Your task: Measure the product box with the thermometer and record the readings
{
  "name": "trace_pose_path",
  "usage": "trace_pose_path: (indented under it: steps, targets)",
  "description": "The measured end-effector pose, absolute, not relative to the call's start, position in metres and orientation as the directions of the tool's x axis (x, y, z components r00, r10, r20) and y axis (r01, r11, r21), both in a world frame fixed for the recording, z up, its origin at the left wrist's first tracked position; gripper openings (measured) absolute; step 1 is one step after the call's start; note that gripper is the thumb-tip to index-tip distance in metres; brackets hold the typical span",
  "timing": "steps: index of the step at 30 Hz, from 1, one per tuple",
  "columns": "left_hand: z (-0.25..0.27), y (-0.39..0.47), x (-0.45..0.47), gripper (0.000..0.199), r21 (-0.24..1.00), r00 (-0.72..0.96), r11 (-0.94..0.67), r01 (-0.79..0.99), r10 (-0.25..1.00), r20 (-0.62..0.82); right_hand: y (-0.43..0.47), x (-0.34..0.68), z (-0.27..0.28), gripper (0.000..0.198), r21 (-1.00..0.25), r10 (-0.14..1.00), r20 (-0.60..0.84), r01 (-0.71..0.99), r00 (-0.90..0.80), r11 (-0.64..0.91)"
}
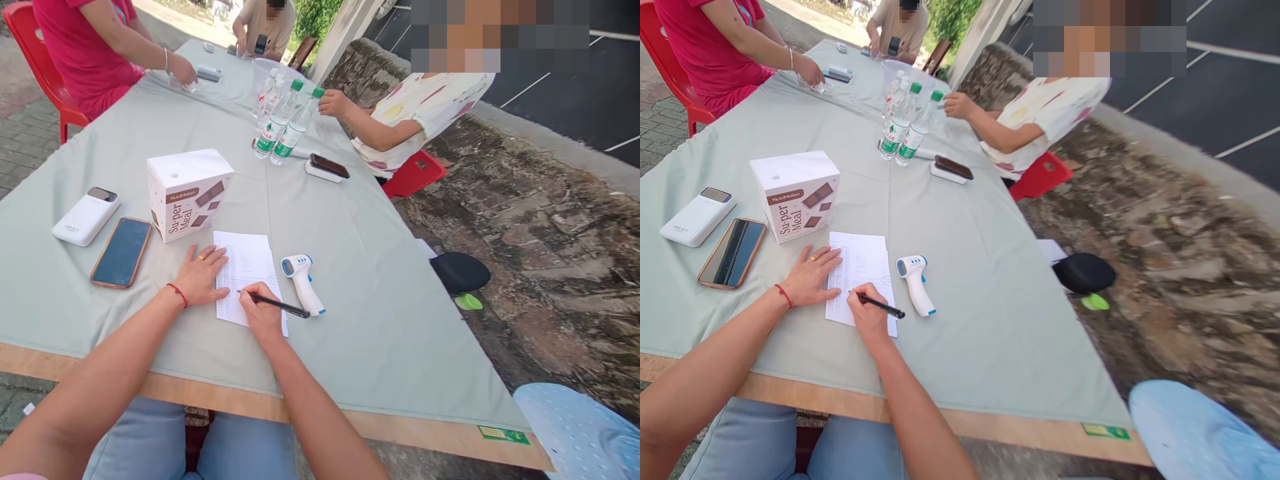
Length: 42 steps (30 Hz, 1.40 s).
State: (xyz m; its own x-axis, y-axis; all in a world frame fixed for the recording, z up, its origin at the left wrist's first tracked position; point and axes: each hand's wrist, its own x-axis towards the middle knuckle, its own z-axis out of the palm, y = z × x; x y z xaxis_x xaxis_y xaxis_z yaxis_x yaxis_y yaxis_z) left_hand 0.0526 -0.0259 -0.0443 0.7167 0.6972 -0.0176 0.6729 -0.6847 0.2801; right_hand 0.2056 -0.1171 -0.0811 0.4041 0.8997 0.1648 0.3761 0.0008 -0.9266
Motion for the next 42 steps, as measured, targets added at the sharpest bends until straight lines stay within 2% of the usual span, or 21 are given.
trace_pose_path:
  steps: [8, 18, 25, 28, 30, 32, 34, 36, 38, 40, 42]
  targets:
    - [-0.045, -0.026, 0.053, 0.065, 0.277, 0.717, -0.685, 0.674, 0.697, -0.023, -0.117, 0.206, -0.082, 0.011, -0.926, 0.915, 0.14, 0.378, 0.379, -0.015]
    - [-0.048, -0.025, 0.052, 0.064, 0.292, 0.719, -0.688, 0.664, 0.695, 0.005, -0.116, 0.207, -0.083, 0.012, -0.927, 0.889, 0.155, 0.374, 0.43, -0.019]
    - [-0.051, -0.025, 0.052, 0.062, 0.336, 0.721, -0.69, 0.641, 0.691, 0.042, -0.117, 0.205, -0.084, 0.012, -0.913, 0.903, 0.168, 0.407, 0.396, -0.009]
    - [-0.056, -0.024, 0.052, 0.053, 0.393, 0.707, -0.695, 0.602, 0.693, 0.143, -0.118, 0.207, -0.085, 0.013, -0.895, 0.889, 0.206, 0.446, 0.409, 0.002]
    - [-0.057, -0.023, 0.05, 0.037, 0.46, 0.636, -0.686, 0.564, 0.715, 0.288, -0.119, 0.213, -0.086, 0.014, -0.864, 0.865, 0.285, 0.502, 0.414, 0.045]
    - [-0.057, -0.019, 0.046, 0.02, 0.511, 0.458, -0.669, 0.539, 0.743, 0.489, -0.118, 0.223, -0.089, 0.019, -0.795, 0.835, 0.408, 0.594, 0.37, 0.125]
    - [-0.055, -0.012, 0.039, 0.016, 0.523, 0.2, -0.646, 0.556, 0.715, 0.67, -0.116, 0.236, -0.094, 0.024, -0.681, 0.819, 0.501, 0.711, 0.279, 0.174]
    - [-0.055, -0.004, 0.03, 0.027, 0.532, -0.034, -0.601, 0.597, 0.643, 0.765, -0.113, 0.247, -0.103, 0.032, -0.547, 0.809, 0.547, 0.823, 0.214, 0.153]
    - [-0.058, 0.005, 0.021, 0.051, 0.582, -0.179, -0.535, 0.613, 0.623, 0.761, -0.11, 0.254, -0.111, 0.041, -0.439, 0.841, 0.521, 0.891, 0.149, 0.114]
    - [-0.063, 0.012, 0.014, 0.077, 0.674, -0.211, -0.466, 0.573, 0.711, 0.67, -0.108, 0.257, -0.114, 0.044, -0.382, 0.875, 0.463, 0.923, 0.141, 0.054]
    - [-0.069, 0.018, 0.012, 0.096, 0.77, -0.158, -0.391, 0.504, 0.835, 0.527, -0.109, 0.26, -0.111, 0.046, -0.378, 0.888, 0.423, 0.926, 0.179, -0.007]
